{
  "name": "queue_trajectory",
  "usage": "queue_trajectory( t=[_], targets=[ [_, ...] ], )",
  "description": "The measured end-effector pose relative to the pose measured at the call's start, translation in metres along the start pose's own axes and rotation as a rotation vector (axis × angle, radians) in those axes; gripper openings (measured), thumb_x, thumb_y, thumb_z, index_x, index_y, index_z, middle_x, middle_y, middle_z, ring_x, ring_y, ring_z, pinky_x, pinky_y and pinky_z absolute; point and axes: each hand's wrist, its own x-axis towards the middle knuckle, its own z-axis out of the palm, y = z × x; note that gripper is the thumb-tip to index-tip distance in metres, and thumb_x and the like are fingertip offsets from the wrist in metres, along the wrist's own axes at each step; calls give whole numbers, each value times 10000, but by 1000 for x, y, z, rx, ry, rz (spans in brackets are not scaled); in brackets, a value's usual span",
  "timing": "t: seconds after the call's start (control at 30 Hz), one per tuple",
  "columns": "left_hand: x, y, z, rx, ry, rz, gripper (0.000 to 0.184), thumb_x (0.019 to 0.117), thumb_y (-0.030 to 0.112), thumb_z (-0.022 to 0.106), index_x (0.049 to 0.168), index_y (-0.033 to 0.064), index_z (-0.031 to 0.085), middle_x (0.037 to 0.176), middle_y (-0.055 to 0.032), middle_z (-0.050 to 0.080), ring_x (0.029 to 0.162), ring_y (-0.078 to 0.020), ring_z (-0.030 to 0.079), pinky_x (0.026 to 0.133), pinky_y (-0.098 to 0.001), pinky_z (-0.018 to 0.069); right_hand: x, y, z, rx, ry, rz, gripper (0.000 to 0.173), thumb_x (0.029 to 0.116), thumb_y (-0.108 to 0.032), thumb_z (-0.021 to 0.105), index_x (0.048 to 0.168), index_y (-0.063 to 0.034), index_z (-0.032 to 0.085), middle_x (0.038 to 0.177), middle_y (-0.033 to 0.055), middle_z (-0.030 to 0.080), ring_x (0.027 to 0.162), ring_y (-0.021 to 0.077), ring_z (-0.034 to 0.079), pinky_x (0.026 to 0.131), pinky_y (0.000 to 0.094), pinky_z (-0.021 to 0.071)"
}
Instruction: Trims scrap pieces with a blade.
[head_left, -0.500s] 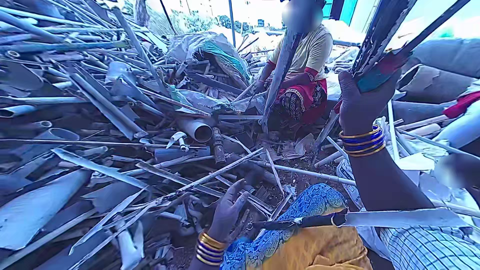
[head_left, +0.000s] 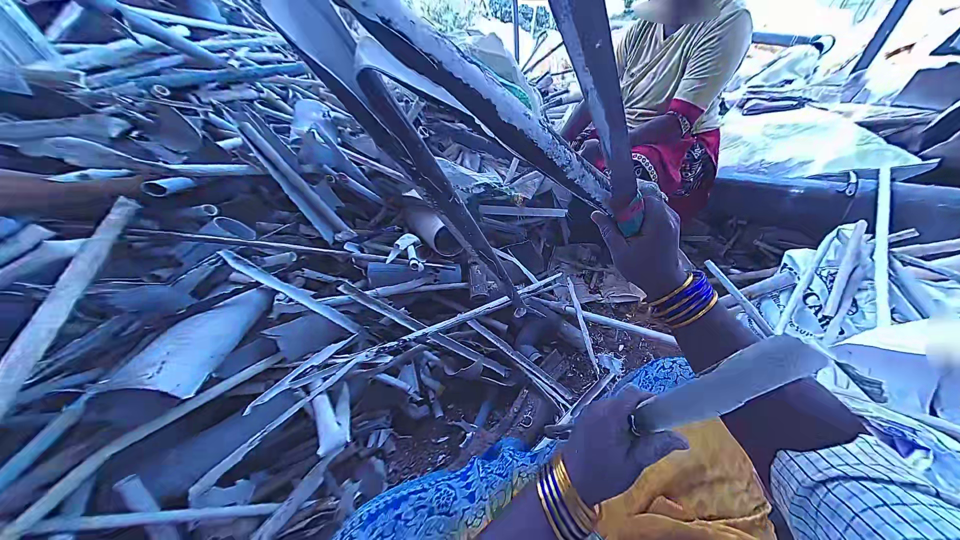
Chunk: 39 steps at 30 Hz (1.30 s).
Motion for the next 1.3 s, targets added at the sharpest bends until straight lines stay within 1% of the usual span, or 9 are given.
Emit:
queue_trajectory(
  t=[0.33,0.43,0.5,0.6,0.7,0.9,1.03,1.13,1.3],
  targets=[
    [86,91,-227,363,843,130,117,1068,261,491,1089,147,476,696,150,559,568,5,579,552,-213,555,-39,62,4,-138,-495,562,386,955,-84,703,1279,90,586,1189,352,633,1095,542,623,937,708,457],
    [88,82,-327,779,1173,-279,711,1028,459,570,1499,-31,363,1300,-152,594,1168,-130,608,1026,-268,482,-48,61,11,-94,-494,523,356,960,-104,704,1253,79,615,1108,336,667,1027,523,657,885,709,483],
    [74,71,-356,855,1152,-625,1072,948,553,659,1594,-87,90,1601,-320,277,1503,-345,310,1237,-426,231,-53,53,11,-78,-491,534,346,960,-99,703,1252,72,629,1127,322,674,1043,507,661,901,693,486],
    [59,63,-319,726,998,-583,927,959,487,674,1587,-33,232,1551,-315,372,1438,-406,394,1166,-551,331,-54,29,8,-39,-413,481,318,941,-73,698,1200,109,662,1129,330,681,1033,507,670,913,679,488],
    [53,60,-259,289,668,-465,735,1011,438,592,1559,33,317,1515,-138,482,1358,-205,500,1106,-395,434,-59,-9,11,30,-235,295,271,882,-49,697,1106,105,693,992,306,709,897,487,700,783,659,524],
    [42,73,-192,-339,709,163,967,689,711,787,1430,179,465,1333,-10,656,1213,-215,650,954,-443,585,-54,-64,25,65,83,-113,207,923,-124,632,1076,-21,727,1042,190,732,981,288,703,878,394,550],
    [26,73,-169,-301,847,345,698,798,475,841,1319,150,510,1322,-13,662,1282,-186,603,1067,-393,512,-68,-78,42,103,125,-220,193,917,-143,627,1048,-58,741,995,162,713,970,274,673,921,383,513],
    [19,63,-160,-341,962,329,250,1018,205,542,1245,107,503,1265,-56,692,1257,-231,629,1056,-421,522,-81,-79,59,133,132,-246,173,935,-138,643,1041,-56,753,986,155,712,962,279,672,934,400,510],
    [5,-22,-157,-447,959,179,272,1032,187,436,1287,94,462,1311,-36,638,1247,-195,611,1043,-435,519,-117,-60,73,276,-302,-89,321,890,-4,682,1208,10,729,1262,202,707,1267,393,628,1119,504,457]
  ],
)
